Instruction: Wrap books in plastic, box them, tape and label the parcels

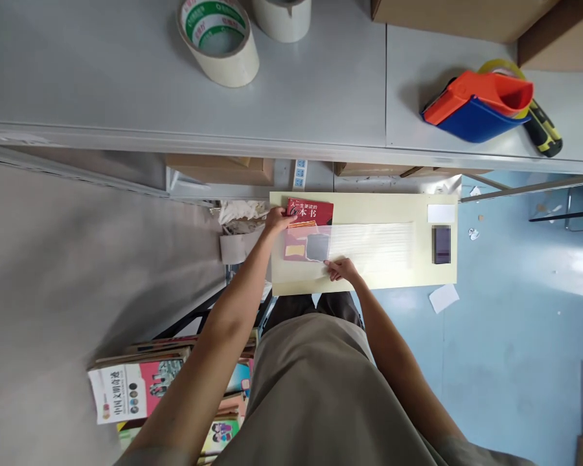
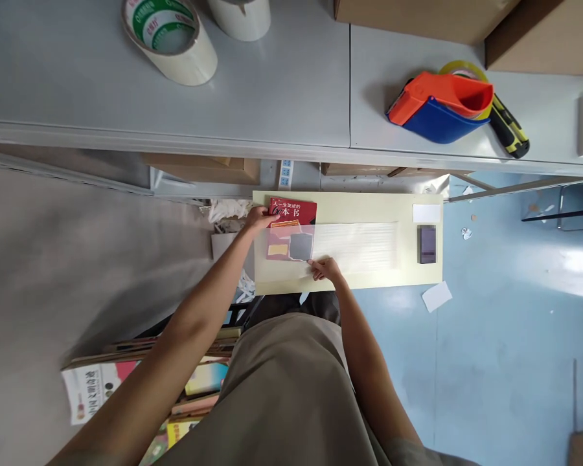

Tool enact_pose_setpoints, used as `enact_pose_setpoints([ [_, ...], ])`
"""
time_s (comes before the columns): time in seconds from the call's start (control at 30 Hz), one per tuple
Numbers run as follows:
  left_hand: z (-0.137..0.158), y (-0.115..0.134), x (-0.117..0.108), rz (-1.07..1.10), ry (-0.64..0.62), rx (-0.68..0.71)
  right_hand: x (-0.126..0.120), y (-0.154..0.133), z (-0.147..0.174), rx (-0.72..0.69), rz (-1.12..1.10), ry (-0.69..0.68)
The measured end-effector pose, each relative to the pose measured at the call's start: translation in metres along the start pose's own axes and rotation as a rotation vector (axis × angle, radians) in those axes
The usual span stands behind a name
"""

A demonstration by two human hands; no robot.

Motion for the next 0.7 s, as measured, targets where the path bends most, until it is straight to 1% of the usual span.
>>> enact_pose_setpoints([
  [0.07,0.002,0.008,-0.007,0.091,0.044,0.029,0.001,0.002,-0.002,0.008,-0.014,-0.011],
  [0.17,0.009,0.029,-0.019,0.221,0.158,0.089,0.002,0.005,-0.007,0.013,-0.030,-0.029],
  [0.27,0.024,0.061,-0.032,0.257,0.241,0.195,0.003,0.007,-0.012,0.018,-0.034,-0.049],
  [0.33,0.041,0.086,-0.041,0.253,0.280,0.282,0.003,0.007,-0.014,0.026,-0.028,-0.064],
  [0.43,0.079,0.130,-0.053,0.199,0.358,0.431,0.005,0.006,-0.014,0.028,-0.019,-0.101],
  [0.5,0.111,0.164,-0.056,0.137,0.394,0.544,0.008,0.005,-0.014,0.022,-0.016,-0.134],
  [0.6,0.161,0.213,-0.049,0.048,0.400,0.691,0.012,0.003,-0.013,0.015,-0.019,-0.201],
  [0.67,0.190,0.236,-0.044,0.031,0.415,0.735,0.010,0.000,-0.012,0.017,-0.034,-0.273],
  [0.7,0.201,0.244,-0.043,0.048,0.424,0.735,0.007,-0.001,-0.012,0.023,-0.047,-0.327],
])
Point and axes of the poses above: each hand's wrist, its own z-axis away from the middle knuckle, its own x-axis out of the palm, y = z × x, the point moved 9 cm from there along -z, towards the middle knuckle, and after that the axes turned 8 degrees about y, right-handed, at the moved point
